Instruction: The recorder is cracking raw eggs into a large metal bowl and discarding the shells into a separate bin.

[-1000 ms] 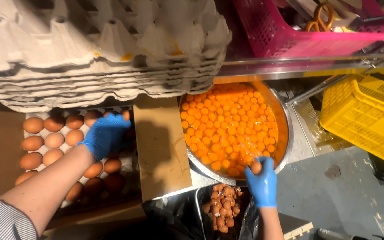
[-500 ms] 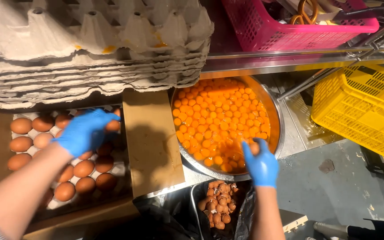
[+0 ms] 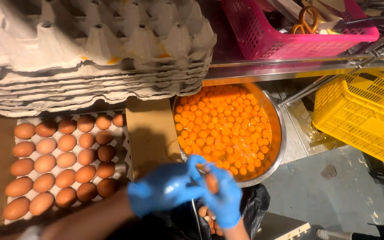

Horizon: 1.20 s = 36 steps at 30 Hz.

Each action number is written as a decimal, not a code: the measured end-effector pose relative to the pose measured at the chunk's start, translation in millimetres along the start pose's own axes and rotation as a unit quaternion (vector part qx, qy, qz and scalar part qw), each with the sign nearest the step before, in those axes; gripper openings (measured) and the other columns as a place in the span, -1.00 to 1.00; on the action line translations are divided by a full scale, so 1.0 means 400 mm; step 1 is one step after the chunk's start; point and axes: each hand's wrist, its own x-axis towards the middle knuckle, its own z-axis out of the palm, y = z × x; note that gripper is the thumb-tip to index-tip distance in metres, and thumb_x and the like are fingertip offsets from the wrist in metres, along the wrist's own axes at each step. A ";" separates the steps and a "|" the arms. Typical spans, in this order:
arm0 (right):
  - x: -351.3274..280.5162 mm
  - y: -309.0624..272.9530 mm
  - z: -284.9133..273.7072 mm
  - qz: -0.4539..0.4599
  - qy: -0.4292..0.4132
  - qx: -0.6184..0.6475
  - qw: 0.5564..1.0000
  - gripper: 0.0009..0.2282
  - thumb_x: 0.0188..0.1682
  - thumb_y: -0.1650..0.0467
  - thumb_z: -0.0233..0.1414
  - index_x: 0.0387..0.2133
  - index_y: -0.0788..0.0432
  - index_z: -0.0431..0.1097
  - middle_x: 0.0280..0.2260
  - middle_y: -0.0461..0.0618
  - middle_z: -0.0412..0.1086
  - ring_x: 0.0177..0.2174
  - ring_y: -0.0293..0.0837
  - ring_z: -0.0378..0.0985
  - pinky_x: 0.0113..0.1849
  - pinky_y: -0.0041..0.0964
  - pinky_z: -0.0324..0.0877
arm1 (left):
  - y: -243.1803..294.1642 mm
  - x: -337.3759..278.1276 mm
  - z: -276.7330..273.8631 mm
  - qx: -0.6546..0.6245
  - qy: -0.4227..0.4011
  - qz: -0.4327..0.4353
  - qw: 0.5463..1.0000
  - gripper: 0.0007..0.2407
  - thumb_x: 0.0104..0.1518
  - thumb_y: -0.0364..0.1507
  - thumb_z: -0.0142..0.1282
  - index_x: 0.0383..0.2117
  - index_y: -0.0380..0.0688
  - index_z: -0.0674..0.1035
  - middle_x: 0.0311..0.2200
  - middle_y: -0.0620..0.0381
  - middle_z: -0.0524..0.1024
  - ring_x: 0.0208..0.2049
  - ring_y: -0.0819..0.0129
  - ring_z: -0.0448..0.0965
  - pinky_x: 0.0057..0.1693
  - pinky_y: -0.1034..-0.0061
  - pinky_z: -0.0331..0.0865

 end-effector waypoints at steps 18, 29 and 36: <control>0.078 0.255 -0.081 0.306 -0.053 -0.220 0.925 -0.65 -0.09 0.15 0.21 -0.19 0.14 0.52 -0.34 0.28 0.54 -0.25 0.28 0.60 -0.21 0.04 0.47 | -0.428 -0.008 -0.315 0.354 0.082 -0.134 0.922 -0.75 0.03 -0.31 0.08 -0.19 -0.07 0.59 -0.18 -0.18 0.57 -0.18 -0.18 0.57 -0.08 0.12 0.44; 0.018 0.044 -0.170 0.312 -0.184 -0.288 0.886 -0.35 -0.32 0.20 0.33 0.13 0.03 0.37 -0.15 0.28 0.52 -0.21 0.20 0.62 -0.18 -0.04 0.50 | 0.007 -0.131 -0.164 0.028 0.183 -0.148 0.972 -0.61 -0.09 -0.39 0.24 -0.06 -0.11 0.56 -0.29 0.05 0.64 -0.34 0.23 0.66 -0.22 0.35 0.52; 0.008 -0.031 -0.007 0.013 -0.021 -0.069 0.997 -0.51 -0.28 0.42 0.28 0.01 0.13 0.42 -0.11 0.18 0.52 -0.10 0.17 0.57 -0.07 -0.17 0.47 | 0.030 -0.074 0.035 0.114 0.104 0.032 0.988 -0.57 0.15 -0.18 0.20 0.07 -0.13 0.50 -0.31 0.04 0.61 -0.30 0.14 0.66 -0.14 0.32 0.50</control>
